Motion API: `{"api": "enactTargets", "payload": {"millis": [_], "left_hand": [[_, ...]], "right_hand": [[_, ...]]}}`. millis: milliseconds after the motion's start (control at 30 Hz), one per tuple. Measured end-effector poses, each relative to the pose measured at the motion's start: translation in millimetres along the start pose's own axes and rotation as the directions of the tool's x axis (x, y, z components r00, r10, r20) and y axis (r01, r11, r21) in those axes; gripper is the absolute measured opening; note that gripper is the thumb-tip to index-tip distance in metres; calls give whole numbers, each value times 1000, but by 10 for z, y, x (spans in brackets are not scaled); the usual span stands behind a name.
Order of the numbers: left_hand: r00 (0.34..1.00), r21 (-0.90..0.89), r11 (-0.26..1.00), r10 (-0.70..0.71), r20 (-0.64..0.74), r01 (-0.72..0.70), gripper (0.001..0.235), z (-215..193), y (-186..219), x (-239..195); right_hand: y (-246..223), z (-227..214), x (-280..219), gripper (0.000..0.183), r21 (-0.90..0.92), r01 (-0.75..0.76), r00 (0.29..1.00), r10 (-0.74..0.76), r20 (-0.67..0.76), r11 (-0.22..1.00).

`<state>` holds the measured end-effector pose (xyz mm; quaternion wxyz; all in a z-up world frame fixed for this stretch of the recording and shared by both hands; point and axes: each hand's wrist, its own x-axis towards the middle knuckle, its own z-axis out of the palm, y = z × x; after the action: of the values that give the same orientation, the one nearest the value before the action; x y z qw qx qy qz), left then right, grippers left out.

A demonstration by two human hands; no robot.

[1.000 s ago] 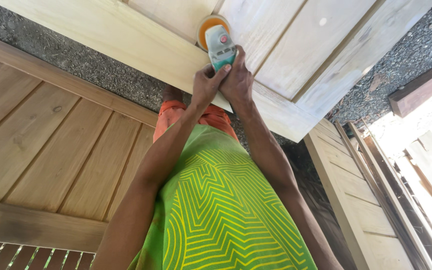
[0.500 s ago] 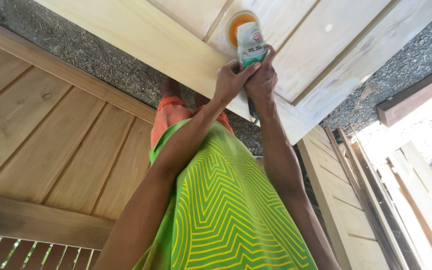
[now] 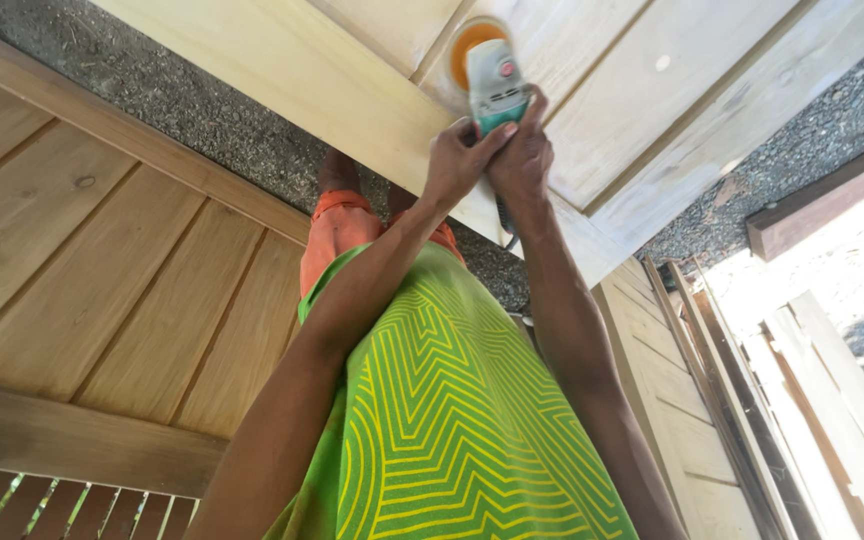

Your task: The person uses an electric orbital sander to smooth the surface of a large wooden door or panel. The person moves the sander systematically across the wood, occasionally using their left hand to steady the panel or wipe away dust.

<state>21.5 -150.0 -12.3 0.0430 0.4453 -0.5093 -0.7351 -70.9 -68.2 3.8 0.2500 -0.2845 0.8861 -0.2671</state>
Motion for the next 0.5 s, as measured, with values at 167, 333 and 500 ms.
{"api": "enactTargets", "payload": {"millis": [167, 333, 500], "left_hand": [[1000, 25, 1000, 1, 12, -1, 60, 19, 136, 170], [1000, -20, 1000, -2, -21, 1, 60, -139, 135, 106], [998, -156, 988, 10, -66, -20, 52, -261, 86, -87]], "right_hand": [[51, -6, 196, 71, -1, 57, 998, -57, -41, 998], [-174, 53, 214, 82, -30, 72, 997, -72, -1, 997], [-355, 119, 76, 83, -4, 35, 997, -35, 67, 999]]}}
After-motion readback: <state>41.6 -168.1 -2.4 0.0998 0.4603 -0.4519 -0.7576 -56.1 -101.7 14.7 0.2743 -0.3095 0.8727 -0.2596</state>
